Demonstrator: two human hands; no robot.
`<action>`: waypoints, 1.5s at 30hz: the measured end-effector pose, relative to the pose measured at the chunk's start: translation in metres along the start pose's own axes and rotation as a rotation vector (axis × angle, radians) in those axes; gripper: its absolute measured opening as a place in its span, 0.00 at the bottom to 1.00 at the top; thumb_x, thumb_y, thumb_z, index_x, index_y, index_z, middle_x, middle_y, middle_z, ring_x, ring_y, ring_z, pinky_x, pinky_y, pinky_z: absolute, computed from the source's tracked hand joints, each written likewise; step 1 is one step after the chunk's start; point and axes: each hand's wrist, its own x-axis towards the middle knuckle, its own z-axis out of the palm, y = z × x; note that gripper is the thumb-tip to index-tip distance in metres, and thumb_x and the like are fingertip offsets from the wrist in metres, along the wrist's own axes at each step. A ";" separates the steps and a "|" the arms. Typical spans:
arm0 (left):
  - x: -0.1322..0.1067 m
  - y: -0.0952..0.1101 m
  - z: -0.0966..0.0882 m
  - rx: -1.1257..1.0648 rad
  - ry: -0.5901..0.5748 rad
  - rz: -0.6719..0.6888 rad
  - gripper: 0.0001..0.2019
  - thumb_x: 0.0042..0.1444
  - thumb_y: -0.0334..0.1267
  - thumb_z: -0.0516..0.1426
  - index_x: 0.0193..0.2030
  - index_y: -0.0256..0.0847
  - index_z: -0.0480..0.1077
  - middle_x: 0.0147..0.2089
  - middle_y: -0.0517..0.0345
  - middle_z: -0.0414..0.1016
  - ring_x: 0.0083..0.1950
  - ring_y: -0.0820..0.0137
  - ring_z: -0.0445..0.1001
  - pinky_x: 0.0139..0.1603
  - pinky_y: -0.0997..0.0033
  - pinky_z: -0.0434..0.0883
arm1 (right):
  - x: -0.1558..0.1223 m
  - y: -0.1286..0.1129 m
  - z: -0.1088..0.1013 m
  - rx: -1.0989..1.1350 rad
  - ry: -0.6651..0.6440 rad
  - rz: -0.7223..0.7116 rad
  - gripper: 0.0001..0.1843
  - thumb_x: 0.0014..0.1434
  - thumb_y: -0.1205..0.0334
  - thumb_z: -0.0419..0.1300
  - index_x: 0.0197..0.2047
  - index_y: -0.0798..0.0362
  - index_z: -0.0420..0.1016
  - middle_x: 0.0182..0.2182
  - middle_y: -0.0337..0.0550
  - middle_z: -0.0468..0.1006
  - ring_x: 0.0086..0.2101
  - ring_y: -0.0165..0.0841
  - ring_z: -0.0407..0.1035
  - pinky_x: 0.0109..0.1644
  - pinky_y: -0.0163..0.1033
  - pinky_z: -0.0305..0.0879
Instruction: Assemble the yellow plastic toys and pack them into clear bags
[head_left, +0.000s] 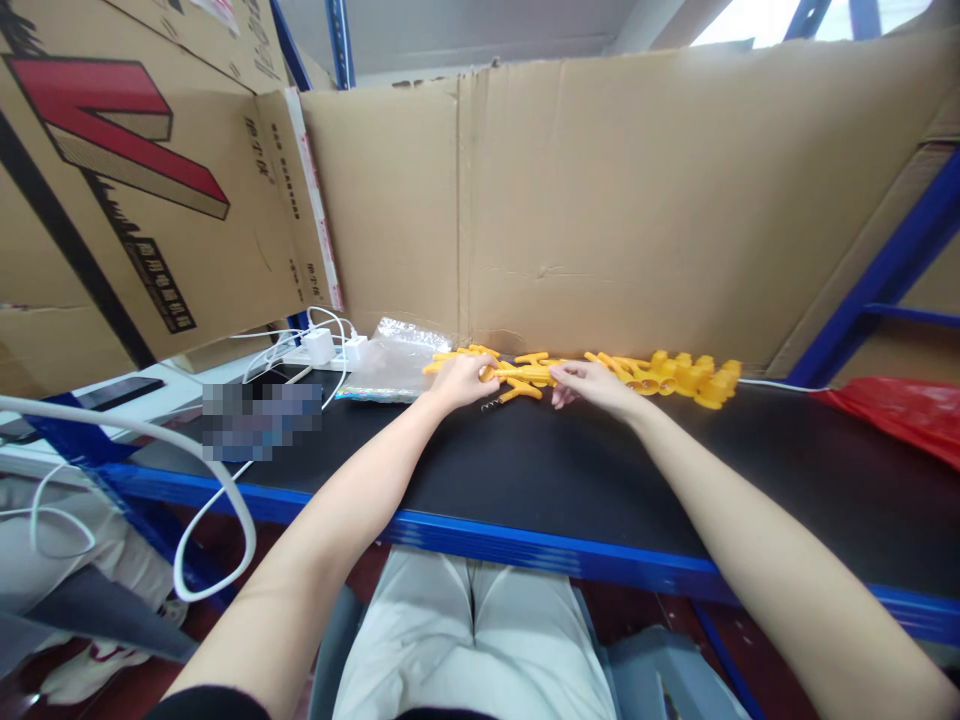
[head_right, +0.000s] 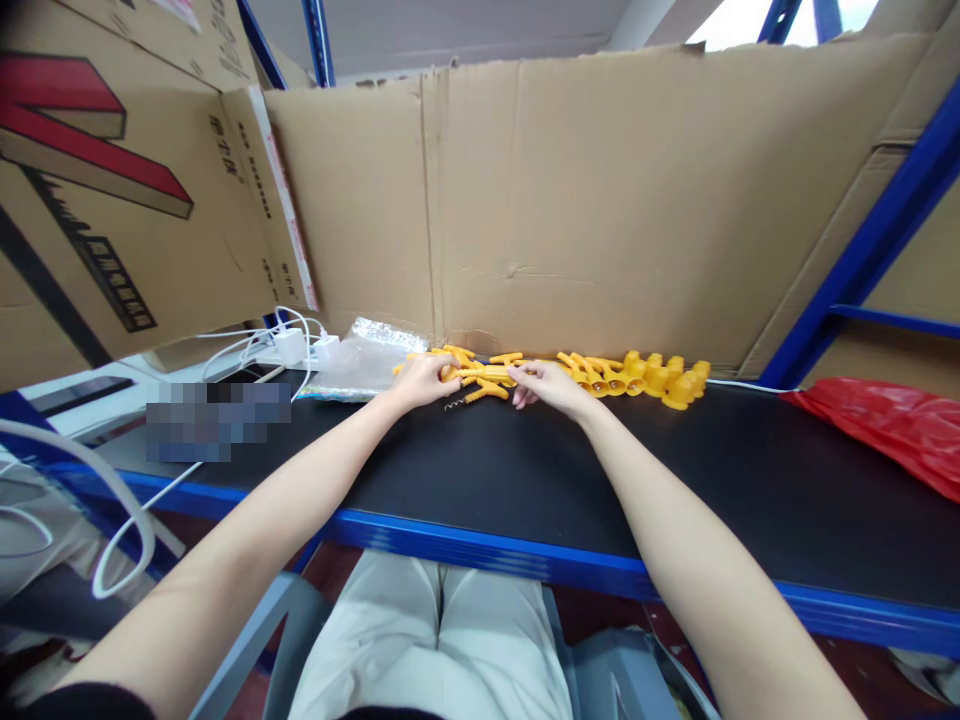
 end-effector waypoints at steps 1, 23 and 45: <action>0.000 0.000 0.000 0.002 -0.001 -0.001 0.14 0.51 0.45 0.54 0.41 0.42 0.73 0.32 0.58 0.75 0.32 0.70 0.71 0.32 0.75 0.62 | 0.001 0.001 0.001 0.014 0.009 0.004 0.25 0.51 0.38 0.54 0.29 0.55 0.67 0.23 0.45 0.76 0.24 0.31 0.71 0.31 0.36 0.66; -0.002 0.005 -0.001 0.010 -0.070 -0.057 0.14 0.49 0.41 0.54 0.42 0.43 0.72 0.34 0.57 0.75 0.34 0.67 0.72 0.34 0.72 0.66 | 0.003 0.002 0.005 0.097 0.025 0.218 0.30 0.54 0.35 0.47 0.36 0.57 0.67 0.22 0.46 0.75 0.18 0.29 0.68 0.23 0.34 0.65; -0.002 0.005 -0.003 0.029 -0.079 -0.062 0.14 0.49 0.43 0.54 0.41 0.44 0.72 0.34 0.58 0.75 0.35 0.68 0.72 0.34 0.73 0.65 | 0.001 0.002 0.002 -0.023 0.009 0.036 0.24 0.51 0.45 0.58 0.42 0.57 0.71 0.31 0.48 0.78 0.29 0.33 0.72 0.37 0.39 0.68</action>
